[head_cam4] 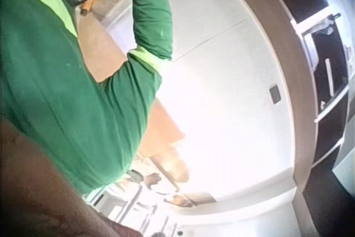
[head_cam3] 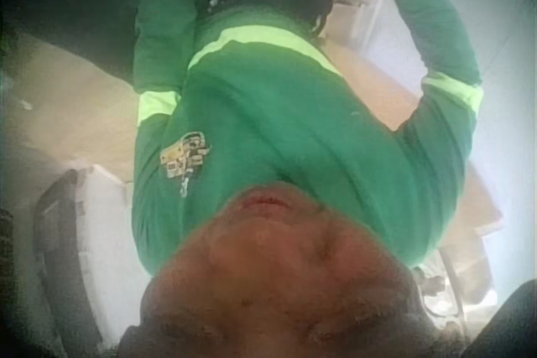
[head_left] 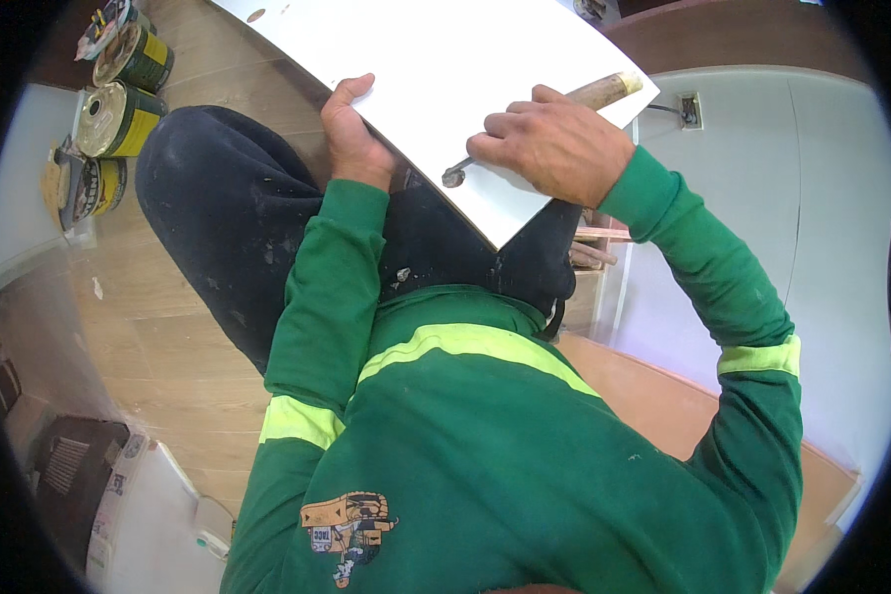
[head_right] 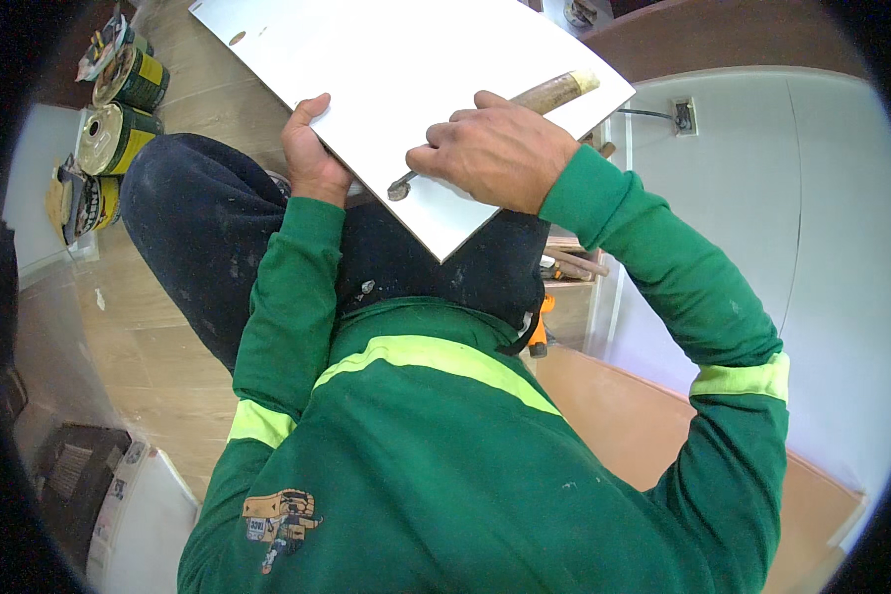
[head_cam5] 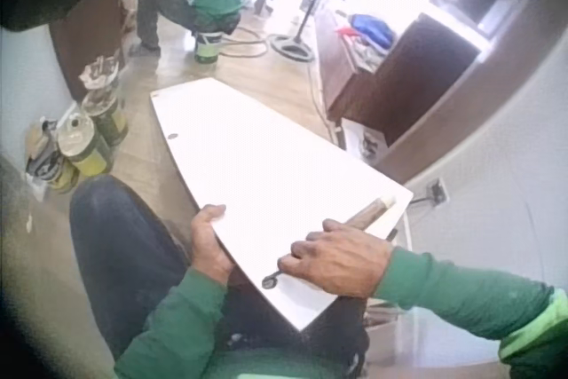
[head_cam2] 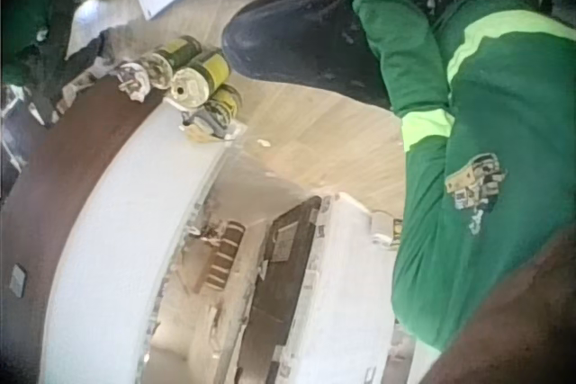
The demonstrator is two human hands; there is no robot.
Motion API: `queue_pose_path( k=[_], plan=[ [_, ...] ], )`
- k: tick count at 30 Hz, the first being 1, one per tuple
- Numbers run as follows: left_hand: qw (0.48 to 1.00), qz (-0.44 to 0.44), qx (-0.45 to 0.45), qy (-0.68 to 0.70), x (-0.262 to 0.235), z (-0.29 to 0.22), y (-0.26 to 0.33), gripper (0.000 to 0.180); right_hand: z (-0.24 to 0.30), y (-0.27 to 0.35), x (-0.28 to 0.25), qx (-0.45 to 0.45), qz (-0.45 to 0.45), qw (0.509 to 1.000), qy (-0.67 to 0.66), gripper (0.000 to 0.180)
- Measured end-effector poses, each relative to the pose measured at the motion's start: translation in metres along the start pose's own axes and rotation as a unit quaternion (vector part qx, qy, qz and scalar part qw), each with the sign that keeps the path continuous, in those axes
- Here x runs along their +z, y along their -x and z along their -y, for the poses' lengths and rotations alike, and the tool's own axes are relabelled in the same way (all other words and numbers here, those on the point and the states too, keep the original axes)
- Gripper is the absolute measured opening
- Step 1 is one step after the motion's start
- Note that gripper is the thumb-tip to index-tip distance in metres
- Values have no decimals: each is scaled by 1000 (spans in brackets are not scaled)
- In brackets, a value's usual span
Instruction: The person sits on the floor and uses a chisel to clean out pre-drilled holes in a white cabinet door. They repeatedly scrape the interior of the holes to remove debris, then inspect the cleaned areas.
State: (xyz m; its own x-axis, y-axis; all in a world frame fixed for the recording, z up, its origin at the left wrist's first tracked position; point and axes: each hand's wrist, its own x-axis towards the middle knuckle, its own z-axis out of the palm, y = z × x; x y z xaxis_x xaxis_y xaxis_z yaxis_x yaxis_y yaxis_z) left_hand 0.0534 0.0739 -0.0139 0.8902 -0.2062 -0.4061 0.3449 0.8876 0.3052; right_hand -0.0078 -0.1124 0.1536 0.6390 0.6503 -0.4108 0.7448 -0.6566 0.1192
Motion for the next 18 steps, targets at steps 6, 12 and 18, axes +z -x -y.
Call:
queue_pose_path(
  k=[6,12,18],
  plan=[
    [1000,-20,11,-6,3,2,1,55,27,25,-30,130,57,987,-73,10],
    [1000,-15,-7,7,2,3,0,58,59,29,-32,205,14,964,-168,17],
    [998,-33,-37,35,11,13,5,54,63,22,-39,272,99,935,-205,12]
  ],
)
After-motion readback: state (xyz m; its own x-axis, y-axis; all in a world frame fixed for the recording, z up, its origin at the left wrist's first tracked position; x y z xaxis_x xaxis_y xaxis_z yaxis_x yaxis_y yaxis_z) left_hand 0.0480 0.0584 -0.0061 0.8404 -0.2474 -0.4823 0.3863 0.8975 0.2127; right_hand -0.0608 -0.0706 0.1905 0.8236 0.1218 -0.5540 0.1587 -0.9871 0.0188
